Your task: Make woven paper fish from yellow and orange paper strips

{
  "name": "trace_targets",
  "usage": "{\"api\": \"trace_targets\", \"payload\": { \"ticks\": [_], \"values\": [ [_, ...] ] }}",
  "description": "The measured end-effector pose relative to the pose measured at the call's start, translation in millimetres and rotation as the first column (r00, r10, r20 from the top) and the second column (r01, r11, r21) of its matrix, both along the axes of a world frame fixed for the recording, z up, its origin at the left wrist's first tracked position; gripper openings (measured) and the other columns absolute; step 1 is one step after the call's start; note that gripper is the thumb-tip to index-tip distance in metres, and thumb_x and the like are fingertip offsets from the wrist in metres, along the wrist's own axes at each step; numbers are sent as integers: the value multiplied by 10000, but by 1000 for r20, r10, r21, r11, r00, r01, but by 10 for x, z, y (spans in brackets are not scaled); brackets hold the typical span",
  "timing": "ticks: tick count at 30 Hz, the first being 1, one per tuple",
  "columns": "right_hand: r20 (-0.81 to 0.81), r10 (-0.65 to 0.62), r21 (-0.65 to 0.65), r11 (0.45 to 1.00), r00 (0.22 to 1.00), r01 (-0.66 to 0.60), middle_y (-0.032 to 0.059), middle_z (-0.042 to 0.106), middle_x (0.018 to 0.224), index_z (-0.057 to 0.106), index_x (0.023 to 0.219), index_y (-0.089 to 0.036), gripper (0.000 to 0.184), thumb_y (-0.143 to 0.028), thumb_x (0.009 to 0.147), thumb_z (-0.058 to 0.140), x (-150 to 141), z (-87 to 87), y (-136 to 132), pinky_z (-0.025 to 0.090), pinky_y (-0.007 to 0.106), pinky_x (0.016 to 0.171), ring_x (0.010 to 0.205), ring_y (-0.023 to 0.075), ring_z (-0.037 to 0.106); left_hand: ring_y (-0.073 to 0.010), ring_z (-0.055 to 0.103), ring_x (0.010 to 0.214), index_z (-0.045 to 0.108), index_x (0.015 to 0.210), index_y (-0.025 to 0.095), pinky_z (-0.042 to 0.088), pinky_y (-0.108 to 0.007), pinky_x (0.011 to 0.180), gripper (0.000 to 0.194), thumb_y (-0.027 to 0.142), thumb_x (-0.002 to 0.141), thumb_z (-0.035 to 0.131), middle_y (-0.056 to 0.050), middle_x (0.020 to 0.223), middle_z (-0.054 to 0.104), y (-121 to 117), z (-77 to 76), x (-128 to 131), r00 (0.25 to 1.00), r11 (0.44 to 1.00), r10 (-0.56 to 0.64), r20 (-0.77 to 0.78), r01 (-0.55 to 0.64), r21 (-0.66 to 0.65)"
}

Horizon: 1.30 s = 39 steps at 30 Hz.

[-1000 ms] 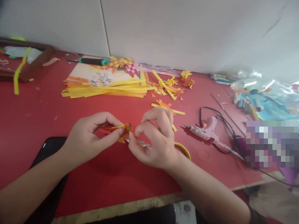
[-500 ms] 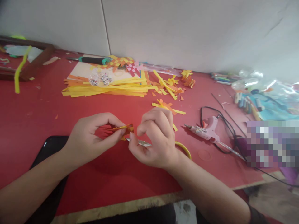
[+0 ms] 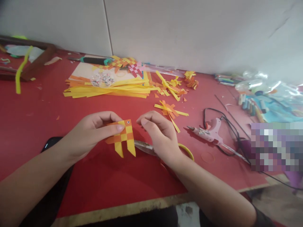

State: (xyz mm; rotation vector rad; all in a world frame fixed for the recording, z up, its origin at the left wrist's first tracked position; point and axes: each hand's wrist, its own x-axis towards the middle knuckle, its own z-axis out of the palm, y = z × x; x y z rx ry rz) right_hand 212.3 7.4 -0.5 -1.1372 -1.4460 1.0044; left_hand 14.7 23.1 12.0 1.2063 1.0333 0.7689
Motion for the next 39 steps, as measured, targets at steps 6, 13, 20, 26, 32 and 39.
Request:
{"api": "trace_targets", "payload": {
  "ticks": [6,13,20,26,32,39],
  "values": [
    [-187,117,-329,928,975,-174,-11,589,658,691,717,-192,207,-337,854,633,-42,7,-8,409,246,559,593,99,503,-141,626,744,672,811,190,486,-249,669,186,374,789,689,5,788,677,-5,4,16,995,996,-87,-52,87,-5],
    [-54,129,-334,932,990,-140,-32,539,551,642,649,-178,221,-341,799,660,-117,133,-33,382,216,466,493,76,467,-155,629,701,658,782,188,485,-263,616,172,360,787,660,-10,764,673,-3,-1,12,982,992,-126,-137,128,6],
    [44,152,-274,952,987,-135,-13,570,598,649,652,-163,202,-312,788,666,-103,132,7,372,222,468,511,77,465,-152,634,694,664,769,183,484,-255,613,149,332,770,665,-11,751,678,7,-6,7,983,992,-120,-141,125,23],
    [-37,152,-317,936,988,-156,-8,593,609,678,666,-161,189,-316,771,706,-76,115,28,401,231,508,535,86,491,-148,634,696,669,777,186,485,-251,616,155,341,771,674,-8,755,674,-2,3,-2,985,993,-115,-126,117,4],
    [-241,163,-399,882,957,-251,15,602,636,686,659,-164,323,-443,818,653,-44,63,7,412,248,501,545,104,513,-147,629,674,663,767,185,483,-248,593,148,333,766,670,-7,741,670,-2,6,3,984,993,-115,-138,115,-7],
    [-106,116,-465,872,988,-152,-19,540,514,700,655,-173,290,-450,718,755,-89,87,9,371,222,427,466,78,451,-157,633,687,673,789,181,495,-254,593,156,336,775,660,-20,752,677,5,-18,-5,983,992,-113,-146,120,37]
  ]
}}
